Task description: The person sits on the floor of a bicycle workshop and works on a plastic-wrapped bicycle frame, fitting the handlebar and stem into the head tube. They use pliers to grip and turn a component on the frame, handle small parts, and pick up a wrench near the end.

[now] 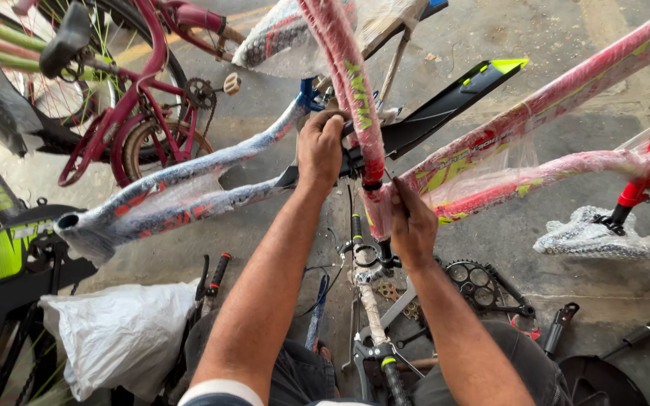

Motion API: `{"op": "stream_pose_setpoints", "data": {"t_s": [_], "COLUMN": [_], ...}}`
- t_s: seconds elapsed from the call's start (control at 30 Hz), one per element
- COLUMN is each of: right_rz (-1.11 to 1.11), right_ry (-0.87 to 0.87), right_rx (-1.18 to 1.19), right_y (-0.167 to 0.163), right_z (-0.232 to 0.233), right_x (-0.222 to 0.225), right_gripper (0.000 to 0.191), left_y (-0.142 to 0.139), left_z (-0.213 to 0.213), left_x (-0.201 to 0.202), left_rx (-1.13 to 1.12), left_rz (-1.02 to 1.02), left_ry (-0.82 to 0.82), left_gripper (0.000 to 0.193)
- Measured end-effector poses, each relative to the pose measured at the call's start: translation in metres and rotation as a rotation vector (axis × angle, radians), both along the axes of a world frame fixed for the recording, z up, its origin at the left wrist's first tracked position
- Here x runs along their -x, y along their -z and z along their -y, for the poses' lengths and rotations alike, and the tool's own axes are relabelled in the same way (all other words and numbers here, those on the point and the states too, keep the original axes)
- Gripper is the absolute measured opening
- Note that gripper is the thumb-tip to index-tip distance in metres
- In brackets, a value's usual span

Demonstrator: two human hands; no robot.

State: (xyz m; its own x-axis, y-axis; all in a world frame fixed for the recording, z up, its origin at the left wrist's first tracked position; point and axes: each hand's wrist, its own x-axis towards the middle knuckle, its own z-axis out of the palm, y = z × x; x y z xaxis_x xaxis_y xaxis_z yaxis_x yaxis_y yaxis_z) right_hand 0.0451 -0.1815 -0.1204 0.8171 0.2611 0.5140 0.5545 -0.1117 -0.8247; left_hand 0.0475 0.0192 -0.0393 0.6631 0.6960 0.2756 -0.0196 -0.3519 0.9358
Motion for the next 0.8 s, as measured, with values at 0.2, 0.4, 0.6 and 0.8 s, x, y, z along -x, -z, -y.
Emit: {"op": "stream_pose_setpoints", "data": {"t_s": [0.2,0.4,0.6,0.8], "right_rz": [0.175,0.114,-0.049,0.016], "right_ry": [0.129,0.154,0.073,0.036], "right_rx": [0.806,0.511,0.076,-0.079], "right_y": [-0.067,-0.060,-0.001,0.029], "right_z": [-0.007,0.017,0.006,-0.005], "right_x": [-0.033,-0.016,-0.003,-0.004], "right_gripper": [0.025,0.026,0.030,0.023], "left_y": [-0.007,-0.001,0.000,-0.001], "left_z": [0.002,0.001,0.000,0.001], "left_x": [0.002,0.000,0.000,0.002], "left_rx": [-0.080,-0.135,-0.079,-0.074], "left_rz": [-0.014,0.012,-0.050,-0.069], "left_ry": [0.017,-0.013,0.000,0.004], "left_gripper": [0.036,0.037,0.037,0.038]}}
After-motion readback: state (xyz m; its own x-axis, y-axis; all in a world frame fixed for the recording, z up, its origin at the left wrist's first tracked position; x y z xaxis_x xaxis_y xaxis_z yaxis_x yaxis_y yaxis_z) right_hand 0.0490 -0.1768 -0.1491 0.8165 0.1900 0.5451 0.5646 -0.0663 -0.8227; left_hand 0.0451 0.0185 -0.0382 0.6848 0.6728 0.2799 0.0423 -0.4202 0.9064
